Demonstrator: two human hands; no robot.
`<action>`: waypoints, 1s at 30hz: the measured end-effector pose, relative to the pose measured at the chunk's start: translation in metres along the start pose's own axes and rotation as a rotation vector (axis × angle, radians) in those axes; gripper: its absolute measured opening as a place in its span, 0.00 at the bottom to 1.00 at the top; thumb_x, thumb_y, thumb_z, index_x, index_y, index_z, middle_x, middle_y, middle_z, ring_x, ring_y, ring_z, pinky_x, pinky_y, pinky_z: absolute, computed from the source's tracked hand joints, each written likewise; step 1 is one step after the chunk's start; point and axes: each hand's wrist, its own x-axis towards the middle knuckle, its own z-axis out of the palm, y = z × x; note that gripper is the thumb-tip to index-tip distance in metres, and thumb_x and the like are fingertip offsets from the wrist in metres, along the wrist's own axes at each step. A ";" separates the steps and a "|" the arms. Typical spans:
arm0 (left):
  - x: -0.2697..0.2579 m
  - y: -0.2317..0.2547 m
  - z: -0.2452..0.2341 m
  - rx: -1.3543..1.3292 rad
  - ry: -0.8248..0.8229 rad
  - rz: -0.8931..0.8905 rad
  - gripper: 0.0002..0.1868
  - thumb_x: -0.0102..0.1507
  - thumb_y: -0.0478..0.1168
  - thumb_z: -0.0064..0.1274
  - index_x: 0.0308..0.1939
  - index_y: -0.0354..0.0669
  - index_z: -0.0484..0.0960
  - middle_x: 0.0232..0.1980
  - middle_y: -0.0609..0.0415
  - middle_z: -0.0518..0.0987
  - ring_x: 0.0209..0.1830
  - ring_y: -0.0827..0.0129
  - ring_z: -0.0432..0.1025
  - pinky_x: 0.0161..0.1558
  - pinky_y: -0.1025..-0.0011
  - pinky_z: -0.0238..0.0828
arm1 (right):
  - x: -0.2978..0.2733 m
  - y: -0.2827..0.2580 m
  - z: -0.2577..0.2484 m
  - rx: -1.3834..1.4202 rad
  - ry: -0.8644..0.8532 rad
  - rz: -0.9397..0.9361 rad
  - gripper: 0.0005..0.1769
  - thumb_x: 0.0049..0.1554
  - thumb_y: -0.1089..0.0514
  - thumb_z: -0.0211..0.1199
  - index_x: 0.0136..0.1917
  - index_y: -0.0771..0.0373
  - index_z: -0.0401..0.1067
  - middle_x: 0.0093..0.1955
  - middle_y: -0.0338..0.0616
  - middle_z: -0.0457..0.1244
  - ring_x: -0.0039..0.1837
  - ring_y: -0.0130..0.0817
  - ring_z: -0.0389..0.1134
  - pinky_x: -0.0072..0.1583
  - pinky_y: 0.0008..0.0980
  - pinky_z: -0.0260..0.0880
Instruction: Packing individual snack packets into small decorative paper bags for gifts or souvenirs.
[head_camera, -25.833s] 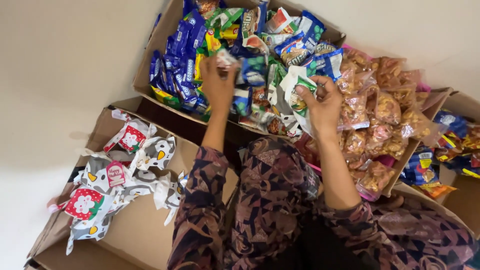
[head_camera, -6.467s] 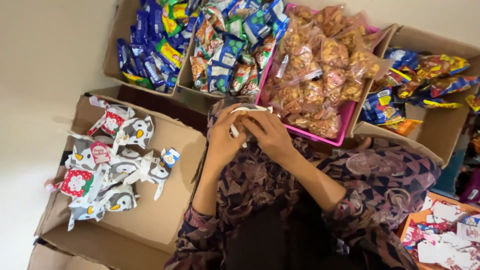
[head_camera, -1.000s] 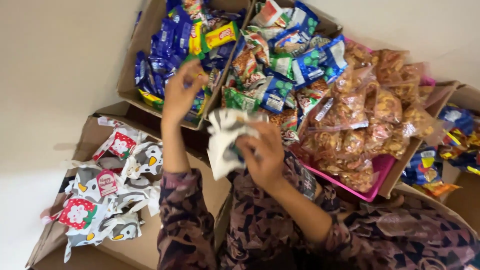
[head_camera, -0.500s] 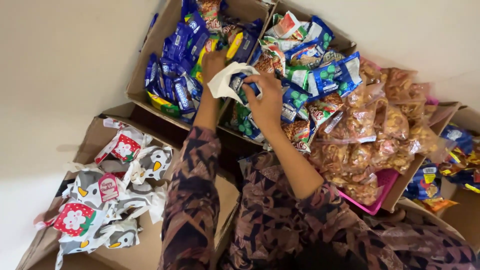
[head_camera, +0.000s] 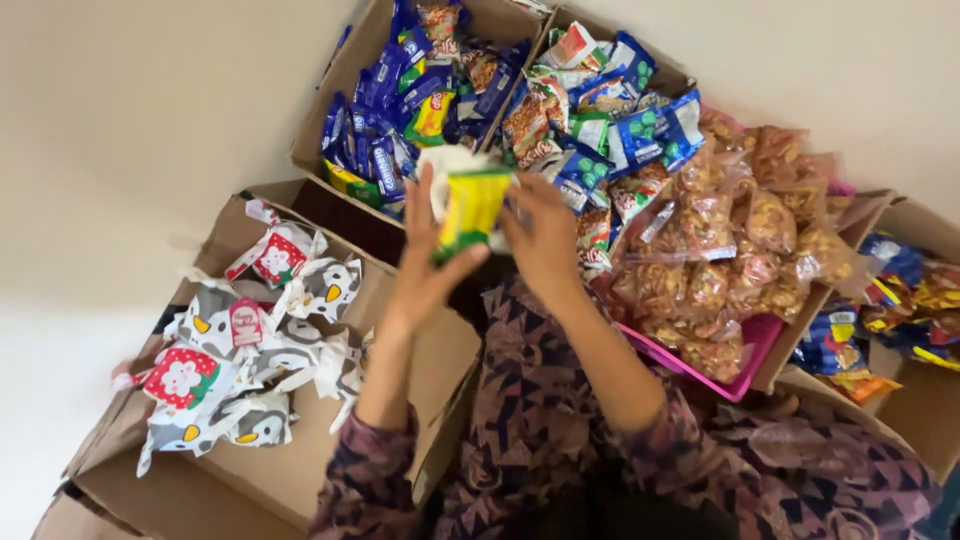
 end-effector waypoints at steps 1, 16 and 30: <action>-0.015 -0.006 0.013 0.001 0.000 0.007 0.57 0.58 0.58 0.62 0.81 0.41 0.47 0.85 0.34 0.40 0.80 0.26 0.25 0.74 0.31 0.36 | -0.017 -0.016 -0.012 -0.001 0.005 -0.005 0.13 0.61 0.62 0.67 0.59 0.62 0.78 0.60 0.57 0.67 0.64 0.60 0.66 0.65 0.54 0.65; -0.196 0.049 0.097 0.352 -0.206 0.204 0.27 0.54 0.55 0.70 0.47 0.37 0.87 0.61 0.40 0.75 0.55 0.49 0.70 0.60 0.56 0.65 | -0.259 -0.053 -0.114 0.754 0.006 0.561 0.15 0.58 0.63 0.68 0.58 0.72 0.76 0.56 0.49 0.64 0.59 0.37 0.65 0.64 0.42 0.67; -0.236 0.019 0.102 0.503 -0.351 0.110 0.24 0.58 0.38 0.58 0.60 0.55 0.83 0.60 0.54 0.78 0.56 0.53 0.74 0.55 0.59 0.73 | -0.328 -0.094 -0.124 0.121 0.178 0.333 0.24 0.50 0.60 0.77 0.59 0.54 0.75 0.34 0.42 0.68 0.37 0.35 0.69 0.43 0.31 0.71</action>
